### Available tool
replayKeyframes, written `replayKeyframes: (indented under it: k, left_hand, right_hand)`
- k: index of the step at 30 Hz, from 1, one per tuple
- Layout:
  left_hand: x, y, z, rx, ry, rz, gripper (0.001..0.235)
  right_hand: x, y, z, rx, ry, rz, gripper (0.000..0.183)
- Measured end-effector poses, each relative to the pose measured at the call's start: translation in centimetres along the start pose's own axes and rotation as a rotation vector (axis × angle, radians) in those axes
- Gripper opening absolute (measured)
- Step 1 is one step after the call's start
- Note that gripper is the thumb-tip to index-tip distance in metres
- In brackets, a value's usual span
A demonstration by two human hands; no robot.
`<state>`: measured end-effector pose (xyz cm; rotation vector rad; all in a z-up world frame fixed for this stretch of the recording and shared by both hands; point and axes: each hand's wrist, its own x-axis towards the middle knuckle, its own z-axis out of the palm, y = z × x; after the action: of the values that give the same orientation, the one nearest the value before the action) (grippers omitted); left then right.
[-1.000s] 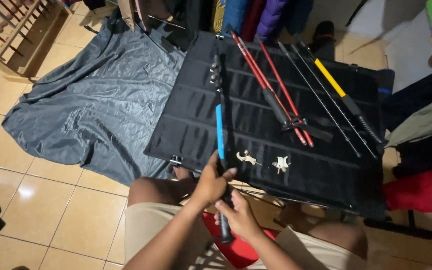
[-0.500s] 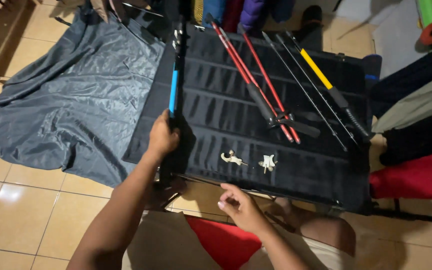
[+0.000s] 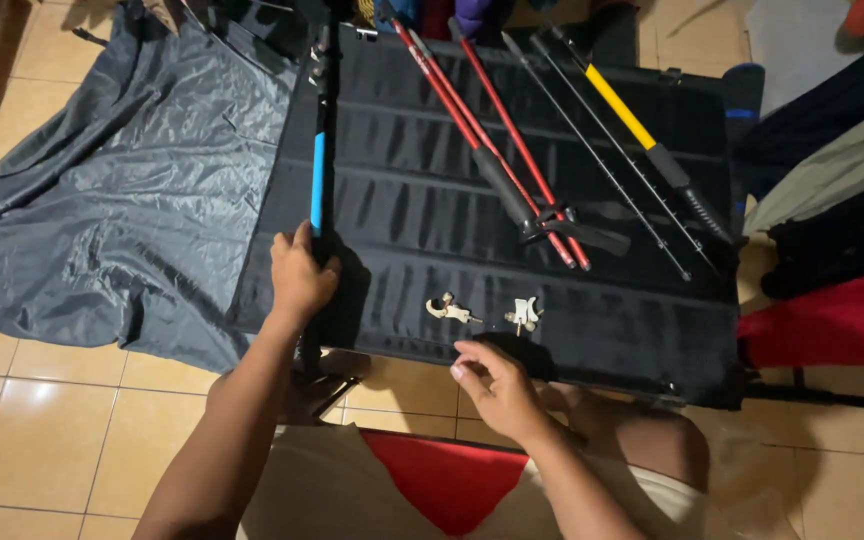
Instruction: The person assembles trekking poles by attaching small white plastic clips to the shafts. They handle a black pole first, then a blue pole, and finally a red pole, securing the clips onto each one.
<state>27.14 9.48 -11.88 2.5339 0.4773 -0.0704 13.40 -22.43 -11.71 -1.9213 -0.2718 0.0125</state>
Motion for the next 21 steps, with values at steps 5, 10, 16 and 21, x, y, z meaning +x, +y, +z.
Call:
replayKeyframes:
  k: [5, 10, 16, 21]
  left_hand:
    - [-1.2, 0.7, -0.4, 0.0, 0.008, 0.008, 0.081]
    - [-2.8, 1.1, -1.3, -0.046, 0.012, 0.017, 0.083]
    - [-4.0, -0.7, -0.4, -0.142, 0.025, 0.028, 0.09]
    - [-5.3, -0.7, -1.2, -0.166, 0.035, 0.017, 0.088]
  right_hand:
    - [0.2, 0.0, 0.1, -0.015, 0.016, 0.018, 0.029]
    - [0.7, -0.1, 0.0, -0.06, 0.054, 0.005, 0.025]
    - [2.5, 0.1, -0.2, -0.27, 0.212, -0.26, 0.022]
    - [3.8, 0.4, -0.3, -0.352, 0.319, -0.346, 0.021]
